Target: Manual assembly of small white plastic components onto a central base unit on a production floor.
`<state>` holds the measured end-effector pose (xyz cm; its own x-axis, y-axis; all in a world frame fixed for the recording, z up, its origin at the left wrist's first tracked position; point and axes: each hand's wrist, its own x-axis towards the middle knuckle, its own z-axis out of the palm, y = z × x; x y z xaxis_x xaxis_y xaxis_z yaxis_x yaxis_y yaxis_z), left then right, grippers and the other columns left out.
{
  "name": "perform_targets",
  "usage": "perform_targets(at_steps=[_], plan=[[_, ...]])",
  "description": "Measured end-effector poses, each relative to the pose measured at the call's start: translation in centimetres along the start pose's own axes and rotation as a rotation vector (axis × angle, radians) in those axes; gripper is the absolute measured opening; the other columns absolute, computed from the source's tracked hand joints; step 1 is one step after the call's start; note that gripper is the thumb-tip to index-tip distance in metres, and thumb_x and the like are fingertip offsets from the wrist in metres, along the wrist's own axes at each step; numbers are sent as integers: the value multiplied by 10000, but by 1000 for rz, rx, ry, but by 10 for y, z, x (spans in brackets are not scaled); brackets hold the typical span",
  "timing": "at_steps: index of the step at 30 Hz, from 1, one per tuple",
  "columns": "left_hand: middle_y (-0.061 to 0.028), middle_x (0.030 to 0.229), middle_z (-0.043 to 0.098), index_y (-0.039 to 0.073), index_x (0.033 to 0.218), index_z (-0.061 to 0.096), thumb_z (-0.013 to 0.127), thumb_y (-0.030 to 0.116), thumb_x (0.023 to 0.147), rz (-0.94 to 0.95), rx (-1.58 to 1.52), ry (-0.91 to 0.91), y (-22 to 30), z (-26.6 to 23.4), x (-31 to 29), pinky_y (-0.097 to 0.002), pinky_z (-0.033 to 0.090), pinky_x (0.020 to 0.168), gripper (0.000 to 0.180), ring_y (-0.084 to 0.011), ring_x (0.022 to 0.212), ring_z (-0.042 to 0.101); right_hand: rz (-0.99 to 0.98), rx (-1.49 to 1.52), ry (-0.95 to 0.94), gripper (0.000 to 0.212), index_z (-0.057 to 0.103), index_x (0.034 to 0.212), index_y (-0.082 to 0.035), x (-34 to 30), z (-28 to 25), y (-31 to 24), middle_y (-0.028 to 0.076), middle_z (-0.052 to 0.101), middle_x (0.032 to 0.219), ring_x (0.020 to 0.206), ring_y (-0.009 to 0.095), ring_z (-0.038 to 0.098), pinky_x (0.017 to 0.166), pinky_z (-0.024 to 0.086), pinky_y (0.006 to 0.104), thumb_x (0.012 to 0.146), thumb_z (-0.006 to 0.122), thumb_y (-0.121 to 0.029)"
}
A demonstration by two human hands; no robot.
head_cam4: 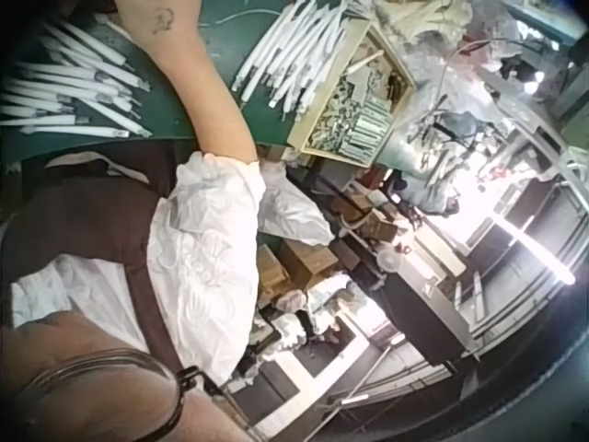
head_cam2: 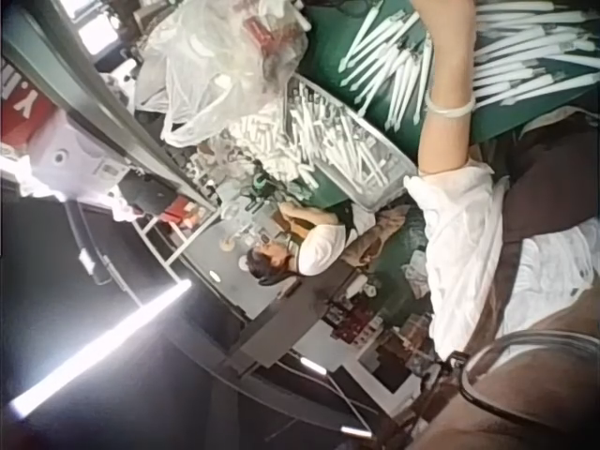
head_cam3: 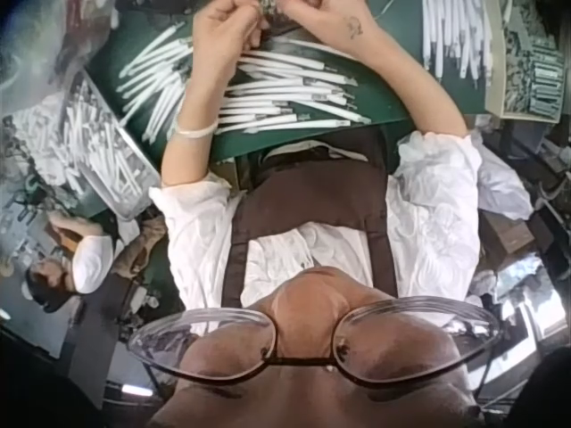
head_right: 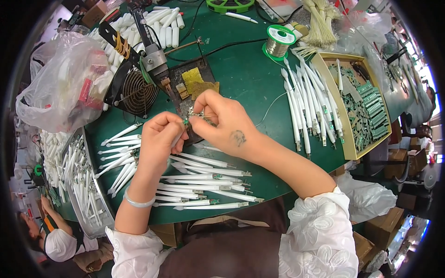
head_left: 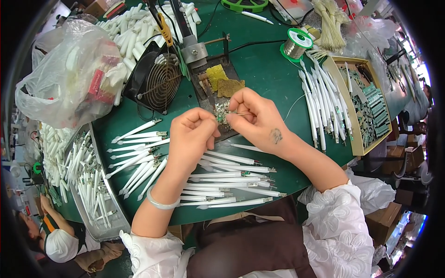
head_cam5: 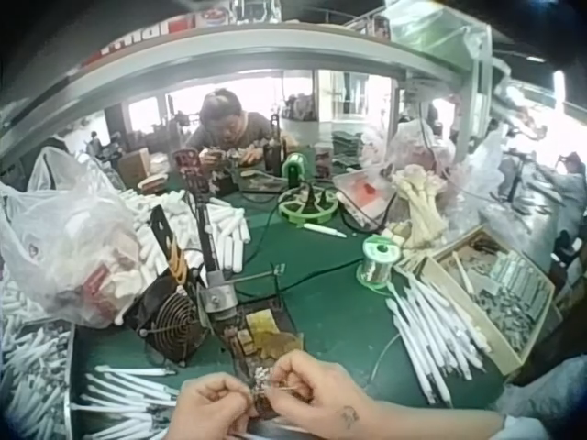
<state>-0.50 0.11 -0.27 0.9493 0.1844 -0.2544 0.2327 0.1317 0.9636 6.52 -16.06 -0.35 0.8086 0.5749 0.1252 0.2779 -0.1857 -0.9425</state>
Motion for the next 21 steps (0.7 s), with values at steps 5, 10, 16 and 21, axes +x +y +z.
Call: perform_targets(at_steps=[5,10,16,21], plan=[[-43,647,605,23,784,587,531,35,835,-15,-27,13,4,2,6,-192,327,405,77,-57,453,470,-267,-140,89,98,568,799,-14,1,2,3,0,449,645,530,62,351,474,302,234,782,665,-16],[-45,650,609,22,786,590,537,27,829,15,-7,27,4,2,7,-190,334,407,69,-58,455,476,-300,-146,110,92,587,783,-9,2,6,5,22,516,690,533,80,405,472,345,231,775,678,-2],[-54,647,621,-3,764,601,565,8,809,52,-28,60,8,3,6,-184,363,425,59,-59,470,508,-343,-155,142,97,609,779,-9,2,8,5,20,522,677,534,80,431,467,359,233,765,705,-13],[-55,644,620,-4,758,599,568,-6,805,74,-26,57,8,4,6,-183,363,426,56,-59,468,507,-349,-163,161,101,611,765,-11,2,8,4,16,511,660,523,82,418,461,346,237,763,712,-17]])
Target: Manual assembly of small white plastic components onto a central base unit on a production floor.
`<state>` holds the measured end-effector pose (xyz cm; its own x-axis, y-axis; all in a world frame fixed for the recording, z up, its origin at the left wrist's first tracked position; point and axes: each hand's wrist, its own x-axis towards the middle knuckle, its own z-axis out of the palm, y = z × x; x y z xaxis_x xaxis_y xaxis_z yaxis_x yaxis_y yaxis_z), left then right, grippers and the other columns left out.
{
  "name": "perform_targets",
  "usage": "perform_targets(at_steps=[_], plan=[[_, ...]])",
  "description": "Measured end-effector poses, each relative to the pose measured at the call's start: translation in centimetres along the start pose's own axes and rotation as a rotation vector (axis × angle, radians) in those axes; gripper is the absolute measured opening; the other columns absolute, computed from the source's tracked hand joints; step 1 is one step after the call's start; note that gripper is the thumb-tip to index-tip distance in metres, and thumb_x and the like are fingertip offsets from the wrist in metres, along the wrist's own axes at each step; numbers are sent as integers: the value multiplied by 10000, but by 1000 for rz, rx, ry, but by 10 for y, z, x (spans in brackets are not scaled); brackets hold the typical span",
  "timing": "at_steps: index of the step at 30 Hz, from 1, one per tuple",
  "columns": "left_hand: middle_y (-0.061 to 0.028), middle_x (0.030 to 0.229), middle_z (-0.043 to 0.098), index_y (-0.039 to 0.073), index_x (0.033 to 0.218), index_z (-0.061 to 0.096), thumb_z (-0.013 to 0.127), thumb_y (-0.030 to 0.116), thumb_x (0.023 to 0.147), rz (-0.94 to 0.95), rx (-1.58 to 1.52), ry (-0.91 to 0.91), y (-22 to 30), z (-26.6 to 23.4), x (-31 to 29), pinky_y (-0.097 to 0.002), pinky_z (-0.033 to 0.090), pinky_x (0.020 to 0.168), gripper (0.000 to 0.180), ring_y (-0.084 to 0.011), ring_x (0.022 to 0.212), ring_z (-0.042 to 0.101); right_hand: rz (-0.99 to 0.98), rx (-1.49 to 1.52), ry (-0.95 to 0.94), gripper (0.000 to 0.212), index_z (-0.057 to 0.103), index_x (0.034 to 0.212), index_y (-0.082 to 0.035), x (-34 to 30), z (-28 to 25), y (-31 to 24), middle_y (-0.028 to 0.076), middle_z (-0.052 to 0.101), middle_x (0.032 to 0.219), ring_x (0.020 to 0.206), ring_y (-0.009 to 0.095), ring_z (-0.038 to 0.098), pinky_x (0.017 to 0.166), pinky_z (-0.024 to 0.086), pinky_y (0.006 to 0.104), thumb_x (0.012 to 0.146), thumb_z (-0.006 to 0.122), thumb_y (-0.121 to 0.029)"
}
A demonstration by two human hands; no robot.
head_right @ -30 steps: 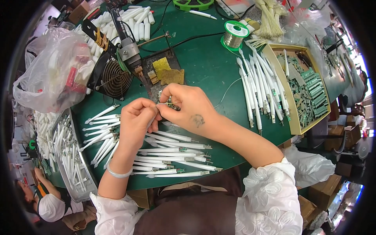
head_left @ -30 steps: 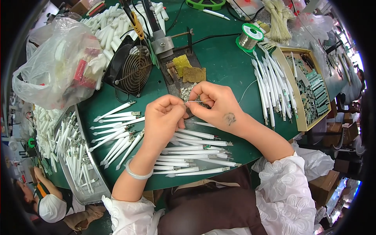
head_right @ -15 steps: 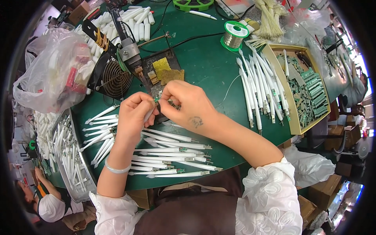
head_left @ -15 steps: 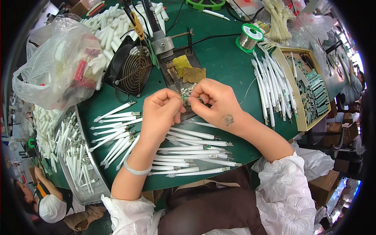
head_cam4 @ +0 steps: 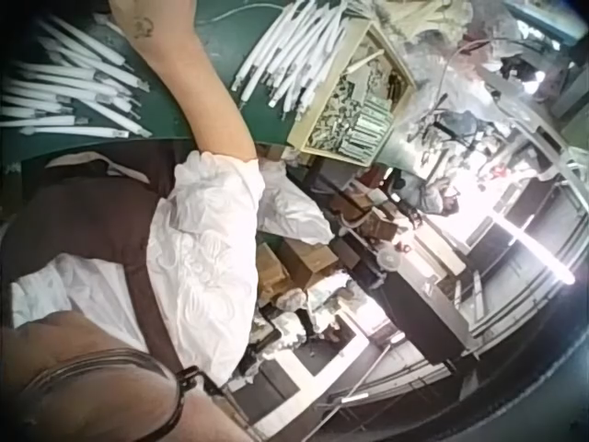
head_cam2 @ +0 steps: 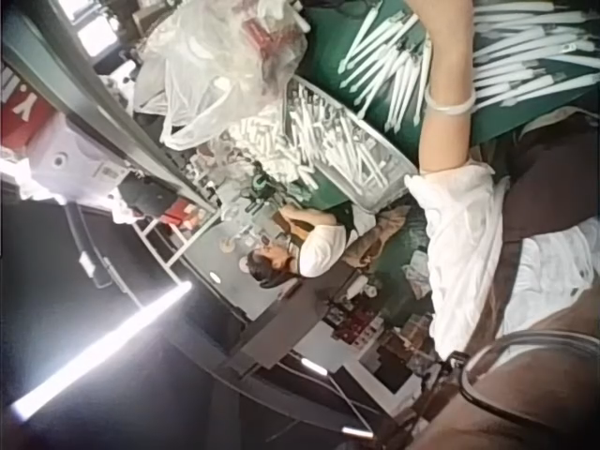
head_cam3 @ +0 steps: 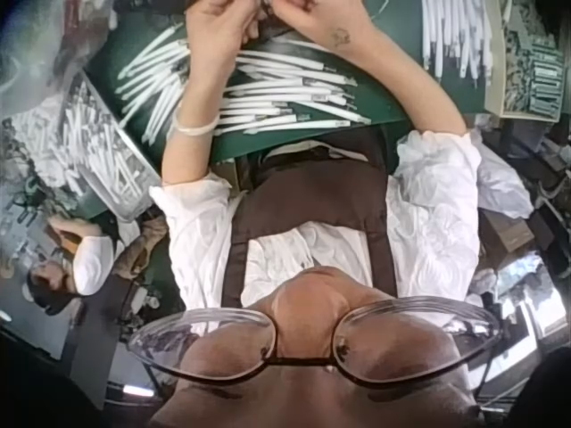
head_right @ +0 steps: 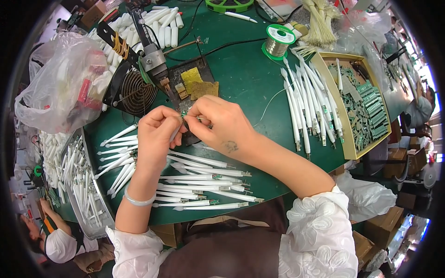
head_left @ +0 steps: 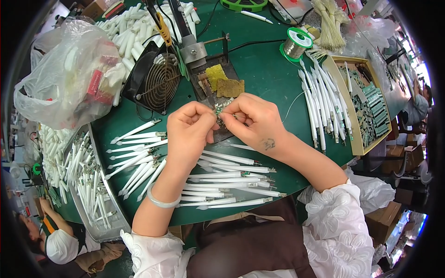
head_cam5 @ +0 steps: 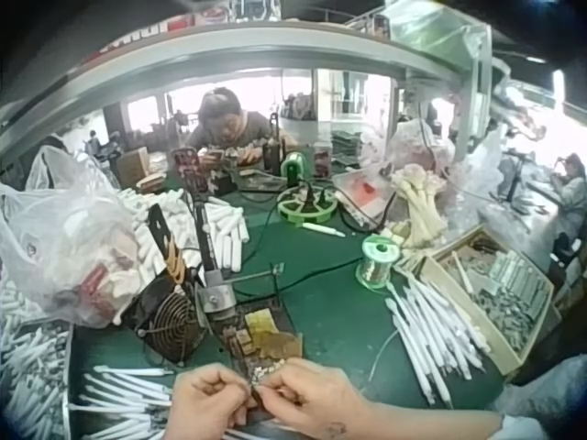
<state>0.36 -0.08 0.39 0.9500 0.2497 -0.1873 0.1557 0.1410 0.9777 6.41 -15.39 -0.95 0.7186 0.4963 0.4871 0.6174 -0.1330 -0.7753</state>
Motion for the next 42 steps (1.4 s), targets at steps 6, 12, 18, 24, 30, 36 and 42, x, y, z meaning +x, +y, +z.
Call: perform_targets(at_steps=[6,12,18,24,30,36,42], plan=[[-54,658,616,18,769,591,540,11,826,4,22,-32,-6,-3,-3,-182,341,406,77,-52,457,483,38,-10,-26,102,573,754,-21,1,-6,-1,11,492,653,528,72,395,454,320,242,738,673,-7],[-51,659,614,26,756,578,537,14,827,-4,24,-19,-6,-3,-2,-182,332,404,83,-54,451,473,36,43,-43,99,563,755,-19,-1,-2,3,15,520,687,546,70,408,465,337,229,732,658,-2],[-54,656,612,28,787,572,546,40,840,-59,-12,-15,-6,-4,-1,-187,334,400,61,-62,451,480,38,35,-49,96,571,764,-10,-1,-1,3,20,533,692,548,72,421,466,347,230,749,665,2],[-46,654,611,32,801,576,582,20,825,-81,-48,-31,-7,-5,0,-186,330,391,28,-63,451,491,44,22,-47,101,572,768,-7,0,0,2,24,528,682,541,75,417,463,345,235,753,672,-1],[-30,647,620,15,783,592,595,-4,774,-90,-24,8,-5,-4,3,-177,327,397,22,-53,454,498,33,21,-26,99,578,765,-6,0,0,1,24,522,673,533,78,411,461,344,237,756,676,-1],[-31,640,615,21,776,588,599,2,775,-115,-70,12,-3,-3,4,-179,319,391,22,-54,449,490,42,10,-34,84,594,775,-5,0,0,1,21,529,684,537,71,418,464,349,228,761,677,1],[-42,645,618,22,782,586,601,21,785,-131,-122,2,-3,-3,4,-183,317,385,15,-58,445,486,27,30,-23,80,600,779,-4,0,0,1,19,531,689,534,65,418,459,347,224,763,678,9]])
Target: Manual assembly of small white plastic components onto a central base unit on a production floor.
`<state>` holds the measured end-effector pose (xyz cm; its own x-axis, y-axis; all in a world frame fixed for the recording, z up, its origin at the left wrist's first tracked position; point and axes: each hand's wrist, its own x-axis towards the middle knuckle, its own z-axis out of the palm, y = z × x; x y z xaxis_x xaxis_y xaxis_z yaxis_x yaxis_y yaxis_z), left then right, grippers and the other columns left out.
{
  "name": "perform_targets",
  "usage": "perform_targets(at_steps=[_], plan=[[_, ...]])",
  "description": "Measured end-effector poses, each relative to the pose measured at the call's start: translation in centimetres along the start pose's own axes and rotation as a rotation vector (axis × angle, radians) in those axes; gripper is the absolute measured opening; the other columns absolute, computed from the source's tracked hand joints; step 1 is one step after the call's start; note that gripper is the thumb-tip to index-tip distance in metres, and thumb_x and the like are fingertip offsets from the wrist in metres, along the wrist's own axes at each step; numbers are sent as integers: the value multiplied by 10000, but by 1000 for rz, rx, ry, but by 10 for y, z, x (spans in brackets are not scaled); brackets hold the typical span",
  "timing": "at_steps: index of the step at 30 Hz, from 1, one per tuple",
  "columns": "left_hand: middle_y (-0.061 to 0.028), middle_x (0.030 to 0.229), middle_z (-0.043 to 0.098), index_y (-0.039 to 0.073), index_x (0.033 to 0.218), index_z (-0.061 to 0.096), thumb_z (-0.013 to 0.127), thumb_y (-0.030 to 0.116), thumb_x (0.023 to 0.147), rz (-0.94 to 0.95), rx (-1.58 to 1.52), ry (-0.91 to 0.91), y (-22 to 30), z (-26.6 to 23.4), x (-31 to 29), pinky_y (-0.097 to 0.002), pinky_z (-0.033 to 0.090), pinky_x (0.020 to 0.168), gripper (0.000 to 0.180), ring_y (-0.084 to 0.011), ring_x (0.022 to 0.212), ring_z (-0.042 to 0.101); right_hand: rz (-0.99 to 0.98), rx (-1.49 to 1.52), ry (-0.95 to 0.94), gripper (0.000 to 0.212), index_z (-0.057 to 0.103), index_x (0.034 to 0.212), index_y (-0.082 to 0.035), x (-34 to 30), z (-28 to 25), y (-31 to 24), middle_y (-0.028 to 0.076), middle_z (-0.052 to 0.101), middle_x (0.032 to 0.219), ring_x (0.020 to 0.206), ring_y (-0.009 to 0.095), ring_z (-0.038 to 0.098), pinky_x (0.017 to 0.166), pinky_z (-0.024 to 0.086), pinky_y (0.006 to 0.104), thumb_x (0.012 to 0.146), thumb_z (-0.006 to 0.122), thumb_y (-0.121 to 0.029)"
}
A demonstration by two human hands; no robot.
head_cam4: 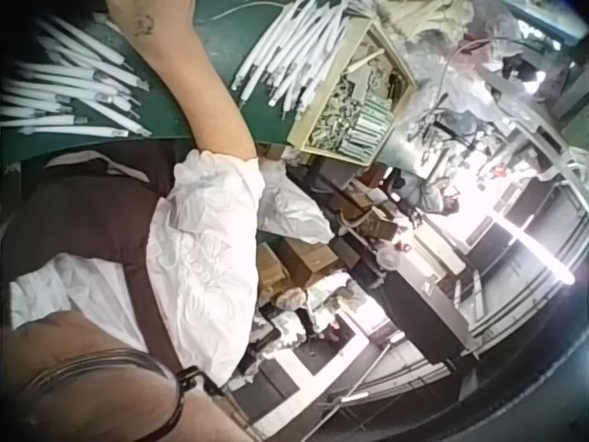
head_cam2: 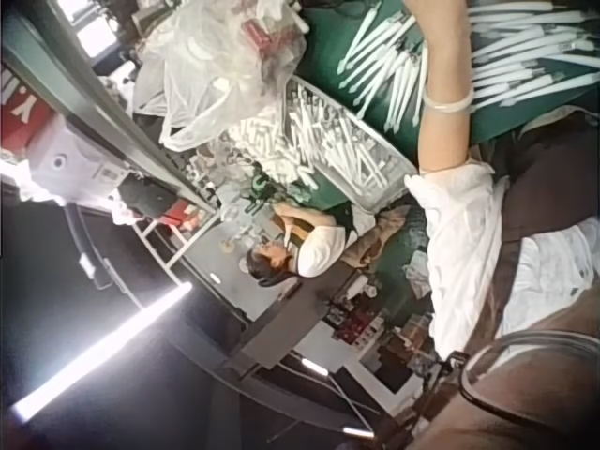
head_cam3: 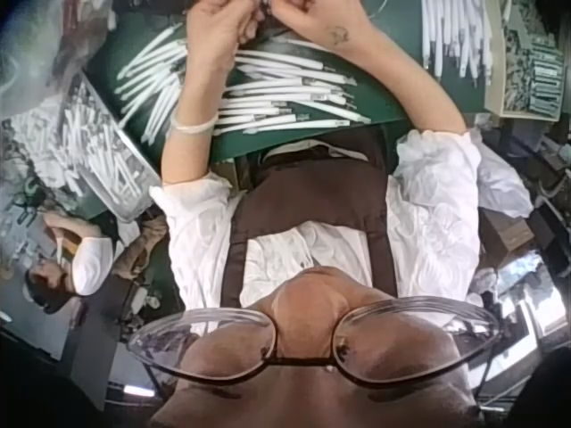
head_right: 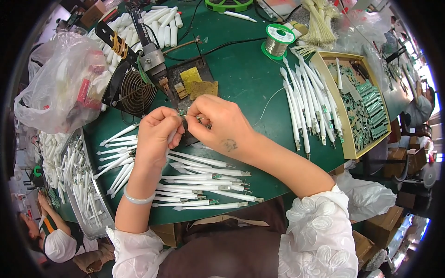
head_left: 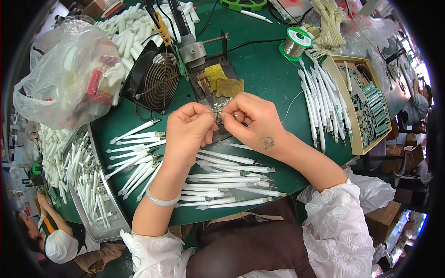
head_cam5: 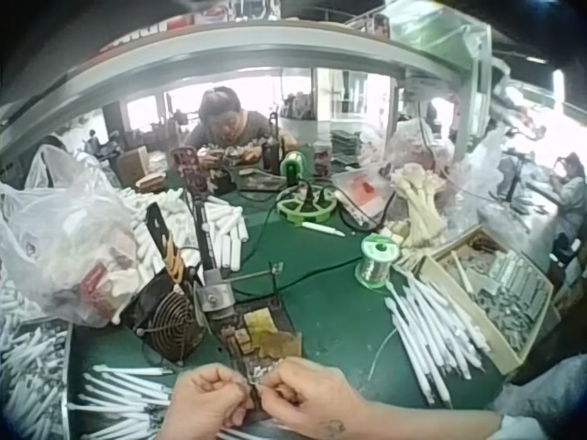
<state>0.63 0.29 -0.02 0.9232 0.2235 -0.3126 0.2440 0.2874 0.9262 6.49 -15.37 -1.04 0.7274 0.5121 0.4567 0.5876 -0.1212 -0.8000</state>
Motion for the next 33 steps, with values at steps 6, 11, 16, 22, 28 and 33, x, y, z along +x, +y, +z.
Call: perform_targets(at_steps=[6,11,16,22,28,33], plan=[[-65,637,584,39,792,555,569,23,810,-102,-73,10,1,-3,0,-213,302,376,28,-97,423,456,2,-2,-3,86,598,787,4,0,-4,-1,9,530,695,528,45,403,458,337,214,773,682,5],[-65,636,606,23,779,576,599,54,793,-84,-55,16,1,-14,0,-219,314,393,41,-87,437,472,284,132,-56,95,565,772,-13,3,-20,-10,-38,468,647,553,0,363,477,298,185,819,648,-8],[-52,636,590,34,780,553,580,24,803,-33,138,67,9,-19,-16,-198,310,393,37,-78,447,477,365,-13,-525,199,569,730,-44,8,-62,-10,-29,463,575,504,65,412,487,342,259,724,737,-151],[-38,629,600,-7,755,582,610,11,767,275,513,262,1,-61,-49,-177,370,463,35,-56,478,494,360,-538,-1026,255,630,721,-49,-2,-80,-15,103,630,693,685,294,618,599,453,385,654,748,-264],[-82,639,584,28,777,606,644,9,699,594,1330,546,1,-101,-65,-293,428,495,89,-179,531,545,136,-497,-799,182,616,730,-42,-8,-63,-8,106,631,720,689,299,614,606,463,381,680,701,-195],[-107,900,621,26,867,648,664,24,713,709,1647,465,3,-104,-70,-397,458,758,155,-284,831,563,15,-306,-579,144,606,742,-40,0,-50,-19,81,607,695,624,278,588,555,455,359,694,694,-143]])
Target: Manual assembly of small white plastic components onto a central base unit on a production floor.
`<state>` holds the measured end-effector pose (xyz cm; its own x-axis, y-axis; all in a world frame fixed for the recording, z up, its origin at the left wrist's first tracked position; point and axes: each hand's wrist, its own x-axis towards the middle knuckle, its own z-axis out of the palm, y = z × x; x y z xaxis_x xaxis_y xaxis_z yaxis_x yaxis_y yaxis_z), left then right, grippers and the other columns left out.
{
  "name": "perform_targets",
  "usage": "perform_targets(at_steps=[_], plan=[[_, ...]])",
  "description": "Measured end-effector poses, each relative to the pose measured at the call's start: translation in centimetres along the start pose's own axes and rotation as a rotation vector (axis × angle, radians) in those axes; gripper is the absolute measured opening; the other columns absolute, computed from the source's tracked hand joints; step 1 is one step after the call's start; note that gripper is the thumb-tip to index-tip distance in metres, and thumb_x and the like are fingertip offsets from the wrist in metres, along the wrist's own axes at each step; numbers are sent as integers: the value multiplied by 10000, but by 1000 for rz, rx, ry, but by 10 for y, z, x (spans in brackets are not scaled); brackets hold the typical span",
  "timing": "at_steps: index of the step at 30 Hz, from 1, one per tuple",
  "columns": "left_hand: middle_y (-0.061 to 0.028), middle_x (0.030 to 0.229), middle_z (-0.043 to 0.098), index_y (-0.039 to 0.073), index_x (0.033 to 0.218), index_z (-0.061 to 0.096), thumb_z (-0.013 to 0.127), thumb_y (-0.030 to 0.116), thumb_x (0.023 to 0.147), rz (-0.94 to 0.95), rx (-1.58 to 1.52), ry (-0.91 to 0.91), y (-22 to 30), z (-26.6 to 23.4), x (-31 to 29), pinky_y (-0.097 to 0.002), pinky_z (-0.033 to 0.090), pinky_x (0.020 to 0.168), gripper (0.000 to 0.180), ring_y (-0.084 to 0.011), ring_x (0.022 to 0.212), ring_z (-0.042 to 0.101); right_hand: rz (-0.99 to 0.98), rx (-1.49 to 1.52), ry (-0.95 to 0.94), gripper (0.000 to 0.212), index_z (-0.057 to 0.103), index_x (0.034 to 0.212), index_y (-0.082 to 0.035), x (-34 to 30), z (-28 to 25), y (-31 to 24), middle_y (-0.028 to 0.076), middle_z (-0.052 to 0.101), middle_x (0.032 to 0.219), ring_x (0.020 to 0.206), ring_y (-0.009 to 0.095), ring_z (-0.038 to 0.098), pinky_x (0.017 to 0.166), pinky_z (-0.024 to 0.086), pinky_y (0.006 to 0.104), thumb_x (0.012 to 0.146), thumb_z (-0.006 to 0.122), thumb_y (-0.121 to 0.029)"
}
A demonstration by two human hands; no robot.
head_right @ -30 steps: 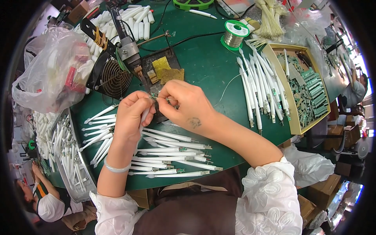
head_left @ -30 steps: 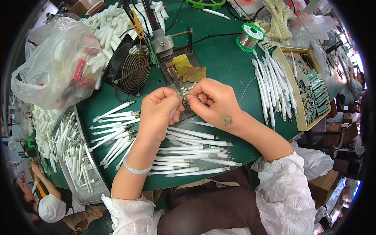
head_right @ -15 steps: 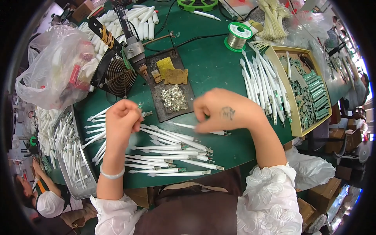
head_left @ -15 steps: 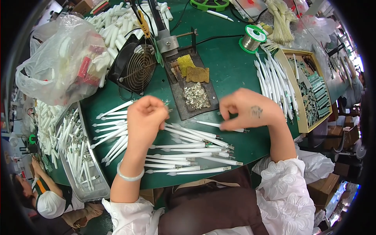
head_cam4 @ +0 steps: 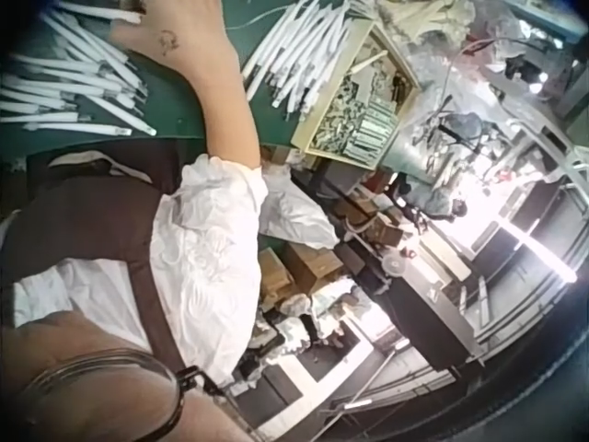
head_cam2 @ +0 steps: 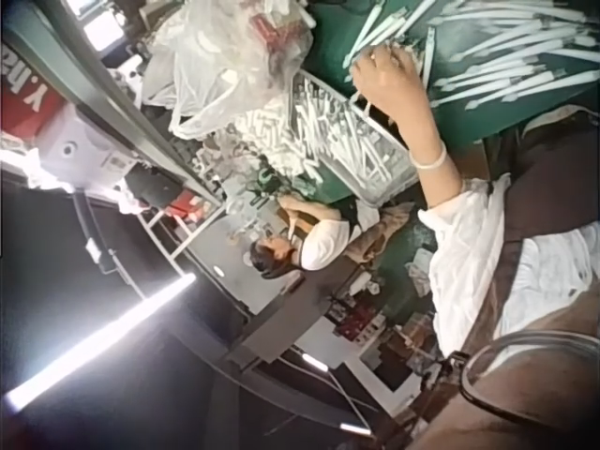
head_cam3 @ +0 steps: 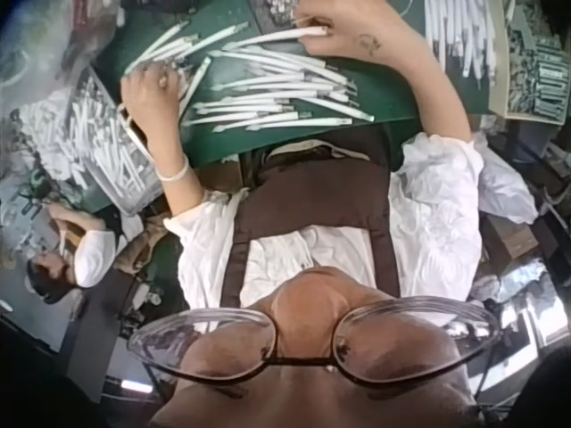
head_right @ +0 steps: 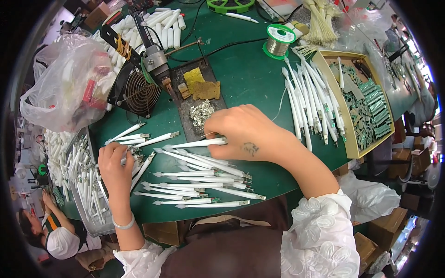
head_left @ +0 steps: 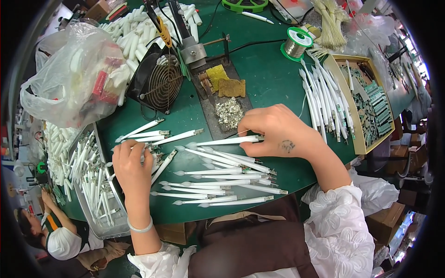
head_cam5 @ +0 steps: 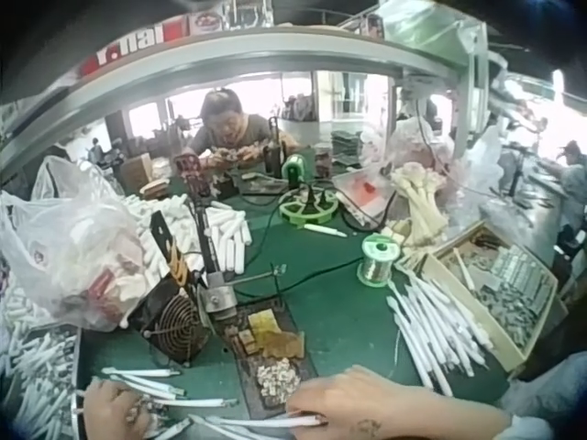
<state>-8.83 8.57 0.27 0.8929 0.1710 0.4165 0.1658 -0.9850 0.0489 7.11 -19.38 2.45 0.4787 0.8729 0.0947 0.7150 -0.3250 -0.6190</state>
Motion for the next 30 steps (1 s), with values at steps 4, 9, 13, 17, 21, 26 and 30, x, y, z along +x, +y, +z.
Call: perform_targets(at_steps=[4,9,13,17,21,26,30], plan=[[-126,991,615,1,983,636,670,47,746,3,14,11,26,-14,7,-406,438,840,243,-307,909,561,-145,45,156,153,628,781,-60,3,9,0,61,599,690,573,250,574,505,431,340,677,724,-118],[-141,969,633,-11,1048,613,680,34,773,265,-711,-324,89,-28,30,-337,472,780,287,-279,865,603,-244,81,255,171,640,794,-78,6,18,-4,58,584,676,565,236,561,495,417,322,671,751,-120],[-80,813,627,-27,1003,605,622,18,853,115,-883,-447,86,-15,35,-260,467,632,158,-153,691,581,-127,349,180,167,662,847,-60,4,3,-7,-9,502,625,524,117,441,473,329,266,710,748,-97],[-24,807,618,-26,1022,604,541,63,930,-220,-1204,-722,78,-10,37,-202,451,623,143,-65,694,547,159,542,78,85,675,857,-20,1,-7,6,-66,414,563,522,22,324,484,256,220,809,686,-88],[-27,811,623,-15,1063,588,539,84,933,-315,-1327,-784,77,-3,37,-184,434,568,171,-67,674,560,261,586,105,108,671,843,-11,5,-2,-1,-65,434,563,527,17,331,484,267,221,837,685,-118],[-29,793,630,8,1017,575,555,108,929,-461,-1493,-796,95,6,45,-160,382,465,135,-60,613,574,283,574,112,111,668,836,-19,7,11,-2,-65,428,566,529,21,323,486,276,221,836,691,-127],[-26,804,630,25,970,584,602,134,893,-508,-1519,-802,95,13,47,-166,348,449,135,-43,598,547,247,507,148,102,666,832,-23,8,9,-6,-55,399,557,526,30,310,484,273,227,814,699,-117]])
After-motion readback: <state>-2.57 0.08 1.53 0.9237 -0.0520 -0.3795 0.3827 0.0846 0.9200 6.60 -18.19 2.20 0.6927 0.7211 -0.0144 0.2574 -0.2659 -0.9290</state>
